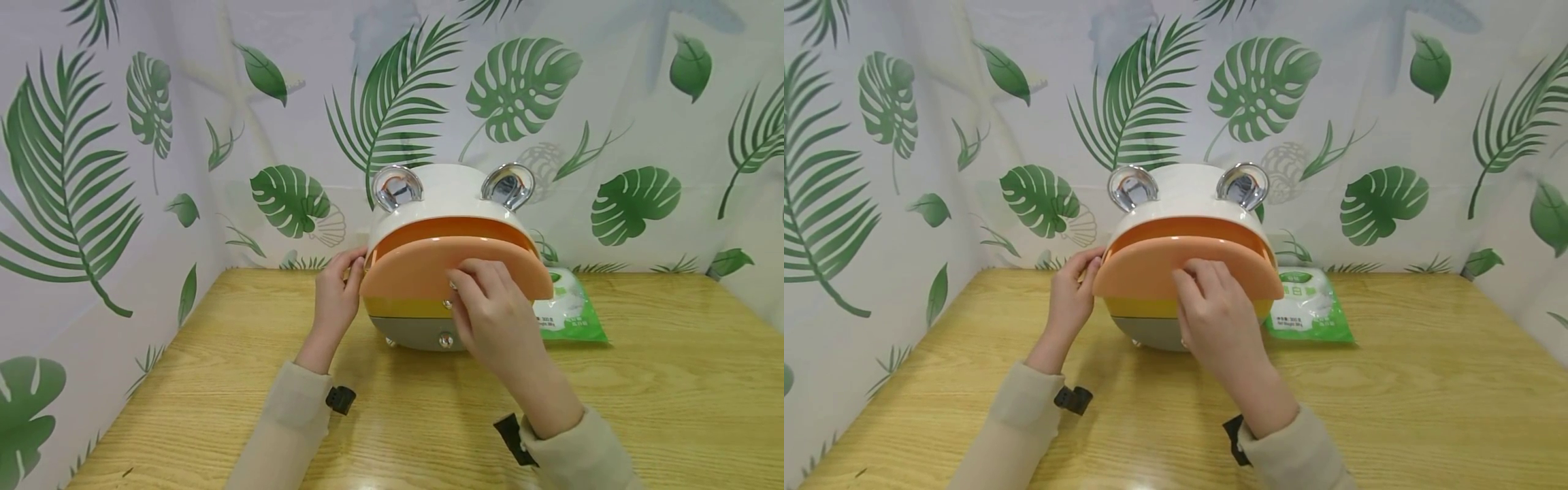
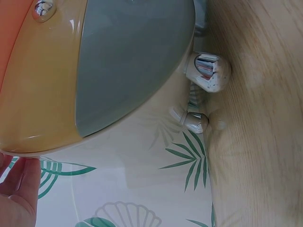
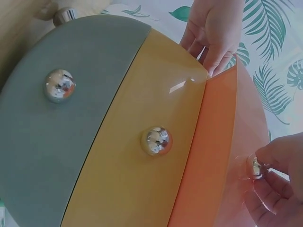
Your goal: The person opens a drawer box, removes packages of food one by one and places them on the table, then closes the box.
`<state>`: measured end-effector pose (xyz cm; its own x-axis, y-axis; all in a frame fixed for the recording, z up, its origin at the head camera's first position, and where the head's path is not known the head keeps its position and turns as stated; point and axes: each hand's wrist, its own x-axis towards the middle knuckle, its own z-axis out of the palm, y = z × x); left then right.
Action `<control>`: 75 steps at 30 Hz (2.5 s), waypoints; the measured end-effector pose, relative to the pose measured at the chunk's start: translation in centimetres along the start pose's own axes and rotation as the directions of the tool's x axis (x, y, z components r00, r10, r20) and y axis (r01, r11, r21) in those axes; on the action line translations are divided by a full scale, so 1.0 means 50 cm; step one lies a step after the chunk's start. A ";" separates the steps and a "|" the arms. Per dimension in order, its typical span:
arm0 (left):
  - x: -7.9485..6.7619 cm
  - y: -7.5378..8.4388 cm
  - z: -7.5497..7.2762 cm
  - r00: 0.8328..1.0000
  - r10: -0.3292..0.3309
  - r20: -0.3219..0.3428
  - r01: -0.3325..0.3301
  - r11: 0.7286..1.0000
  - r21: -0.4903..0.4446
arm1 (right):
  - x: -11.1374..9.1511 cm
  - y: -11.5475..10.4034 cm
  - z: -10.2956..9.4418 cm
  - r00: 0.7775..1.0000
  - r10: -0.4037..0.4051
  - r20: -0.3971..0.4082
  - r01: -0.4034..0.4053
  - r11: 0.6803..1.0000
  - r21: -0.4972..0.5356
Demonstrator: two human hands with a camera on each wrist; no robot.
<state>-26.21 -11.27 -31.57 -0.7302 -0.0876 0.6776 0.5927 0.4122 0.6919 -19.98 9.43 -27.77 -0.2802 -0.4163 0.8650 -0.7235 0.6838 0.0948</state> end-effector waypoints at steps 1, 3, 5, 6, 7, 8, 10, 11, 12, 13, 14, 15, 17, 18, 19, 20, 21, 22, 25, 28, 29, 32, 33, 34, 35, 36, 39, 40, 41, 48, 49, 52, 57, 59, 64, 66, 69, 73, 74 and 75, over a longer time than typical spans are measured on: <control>0.000 0.000 0.000 1.000 0.001 -0.001 -0.001 1.000 0.001 | 0.000 0.000 0.000 1.000 0.003 0.003 -0.003 1.000 -0.002; 0.000 0.000 0.000 1.000 0.002 -0.004 -0.002 1.000 0.003 | -0.001 0.000 0.001 1.000 0.006 -0.002 -0.006 1.000 -0.004; 0.000 0.000 0.000 1.000 0.004 -0.006 -0.004 1.000 0.007 | 0.000 0.000 0.001 1.000 0.007 -0.001 -0.007 1.000 -0.008; 0.000 0.000 0.000 1.000 0.002 -0.005 -0.002 1.000 0.008 | -0.001 0.000 0.002 1.000 0.007 0.000 -0.007 1.000 -0.010; 0.000 0.000 0.000 1.000 0.003 -0.006 -0.003 1.000 0.011 | -0.001 0.001 0.002 1.000 0.005 -0.003 -0.005 1.000 -0.011; 0.000 0.000 0.000 1.000 0.002 -0.006 -0.002 1.000 0.011 | -0.001 0.002 0.003 1.000 0.004 -0.006 -0.004 1.000 -0.011; 0.000 0.001 0.000 1.000 0.004 -0.007 -0.004 1.000 0.013 | -0.002 0.003 0.004 1.000 0.004 0.000 -0.004 1.000 -0.014; 0.000 0.001 0.000 1.000 0.005 -0.008 -0.005 1.000 0.014 | -0.003 0.003 0.005 1.000 0.005 0.004 -0.005 1.000 -0.017; 0.000 0.001 0.000 1.000 0.005 -0.008 -0.005 1.000 0.016 | -0.003 0.003 0.006 1.000 0.007 0.008 -0.006 1.000 -0.020; -0.001 0.002 0.000 1.000 0.005 -0.009 -0.005 1.000 0.016 | -0.004 0.004 0.006 1.000 0.007 0.012 -0.007 1.000 -0.024; -0.001 0.002 0.000 1.000 0.004 -0.009 -0.003 1.000 0.017 | -0.005 0.004 0.007 1.000 0.008 0.016 -0.008 1.000 -0.028; -0.001 0.002 0.000 1.000 0.004 -0.009 -0.004 1.000 0.017 | -0.005 0.004 0.008 1.000 0.009 0.020 -0.008 0.999 -0.031; -0.001 0.003 0.000 1.000 0.003 -0.009 -0.003 1.000 0.019 | -0.005 0.004 0.009 1.000 0.009 0.025 -0.009 0.999 -0.035; -0.001 0.003 -0.001 1.000 0.003 -0.009 -0.002 1.000 0.021 | -0.005 0.004 0.009 1.000 0.009 0.027 -0.008 0.999 -0.036; -0.001 0.002 -0.001 1.000 0.001 -0.008 -0.001 1.000 0.020 | -0.005 0.004 0.009 1.000 0.009 0.029 -0.008 0.999 -0.036; -0.001 0.002 0.000 1.000 0.001 -0.008 0.000 1.000 0.022 | -0.005 0.004 0.009 0.999 0.009 0.031 -0.008 0.999 -0.036; 0.000 0.001 0.000 1.000 -0.002 -0.009 0.002 1.000 0.022 | -0.005 0.004 0.009 0.999 0.010 0.033 -0.009 0.999 -0.037; 0.000 0.000 0.000 1.000 -0.004 -0.009 0.004 1.000 0.024 | -0.005 0.005 0.010 0.999 0.011 0.035 -0.010 0.999 -0.038; 0.000 -0.002 0.001 1.000 -0.009 -0.008 0.009 1.000 0.023 | -0.006 0.004 0.010 0.999 0.015 0.046 -0.013 0.999 -0.043; -0.001 -0.001 0.002 1.000 -0.014 -0.007 0.014 1.000 0.024 | -0.006 0.005 0.011 0.998 0.020 0.060 -0.017 0.999 -0.048; -0.001 -0.001 0.002 1.000 -0.013 -0.006 0.013 1.000 0.024 | -0.007 0.005 0.011 0.998 0.022 0.065 -0.019 0.999 -0.049; -0.001 -0.001 0.003 1.000 -0.011 -0.009 0.012 1.000 0.027 | -0.007 0.006 0.012 0.997 0.027 0.072 -0.023 0.998 -0.051; 0.000 -0.001 0.003 1.000 -0.008 -0.010 0.008 1.000 0.028 | -0.007 0.006 0.012 0.997 0.029 0.073 -0.026 0.998 -0.050; 0.000 -0.002 0.003 1.000 -0.004 -0.011 0.004 1.000 0.027 | -0.007 0.006 0.013 0.997 0.031 0.074 -0.027 0.998 -0.049; 0.000 -0.002 0.003 1.000 0.000 -0.014 0.001 1.000 0.027 | -0.007 0.007 0.013 0.997 0.032 0.074 -0.029 0.998 -0.049; 0.000 -0.002 0.004 1.000 0.002 -0.015 -0.002 1.000 0.027 | -0.007 0.007 0.014 0.997 0.035 0.075 -0.031 0.998 -0.049; 0.001 -0.002 0.003 1.000 0.011 -0.019 -0.010 1.000 0.026 | -0.007 0.008 0.015 0.995 0.044 0.086 -0.039 0.998 -0.050; 0.001 -0.002 0.003 1.000 0.012 -0.019 -0.011 1.000 0.027 | -0.007 0.008 0.015 0.995 0.046 0.090 -0.042 0.998 -0.051; 0.000 -0.002 0.003 1.000 0.012 -0.019 -0.011 1.000 0.028 | -0.007 0.008 0.015 0.994 0.048 0.095 -0.043 0.998 -0.052; 0.001 -0.003 0.003 1.000 0.011 -0.018 -0.011 1.000 0.026 | -0.009 0.011 0.017 0.993 0.048 0.109 -0.042 0.997 -0.057; 0.001 -0.003 0.003 1.000 0.011 -0.018 -0.011 1.000 0.024 | -0.009 0.011 0.017 0.993 0.048 0.110 -0.042 0.998 -0.056; 0.000 -0.003 0.003 1.000 0.009 -0.019 -0.009 1.000 0.021 | -0.009 0.012 0.018 0.991 0.051 0.121 -0.045 0.998 -0.050; 0.000 -0.003 0.003 1.000 0.006 -0.017 -0.005 1.000 0.021 | -0.011 0.014 0.019 0.988 0.063 0.142 -0.059 0.998 -0.037; 0.000 -0.002 0.003 1.000 0.004 -0.017 -0.003 1.000 0.019 | -0.012 0.014 0.019 0.987 0.067 0.149 -0.062 0.997 -0.036; 0.001 -0.002 0.003 1.000 0.004 -0.014 -0.004 1.000 0.019 | -0.013 0.015 0.020 0.981 0.084 0.173 -0.078 0.996 -0.041; 0.001 -0.001 0.003 1.000 0.003 -0.013 -0.002 1.000 0.019 | -0.014 0.015 0.020 0.978 0.092 0.185 -0.085 0.995 -0.045; 0.001 -0.001 0.004 1.000 -0.002 -0.012 0.002 1.000 0.015 | -0.014 0.015 0.020 0.974 0.100 0.201 -0.092 0.995 -0.049; 0.001 -0.002 0.004 1.000 -0.006 -0.015 0.006 1.000 0.010 | -0.016 0.017 0.021 0.971 0.099 0.217 -0.089 0.994 -0.056; 0.002 -0.003 0.004 1.000 -0.005 -0.016 0.005 1.000 0.010 | -0.016 0.018 0.021 0.971 0.098 0.219 -0.087 0.994 -0.058; 0.001 -0.003 0.004 1.000 -0.006 -0.016 0.006 1.000 0.010 | -0.016 0.018 0.022 0.970 0.097 0.222 -0.086 0.994 -0.061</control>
<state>-26.43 -11.17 -31.68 -0.7278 -0.1045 0.6777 0.5850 0.4212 0.6931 -21.10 9.73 -28.91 -0.4823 -0.4708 0.7388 -0.6572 0.7520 0.0501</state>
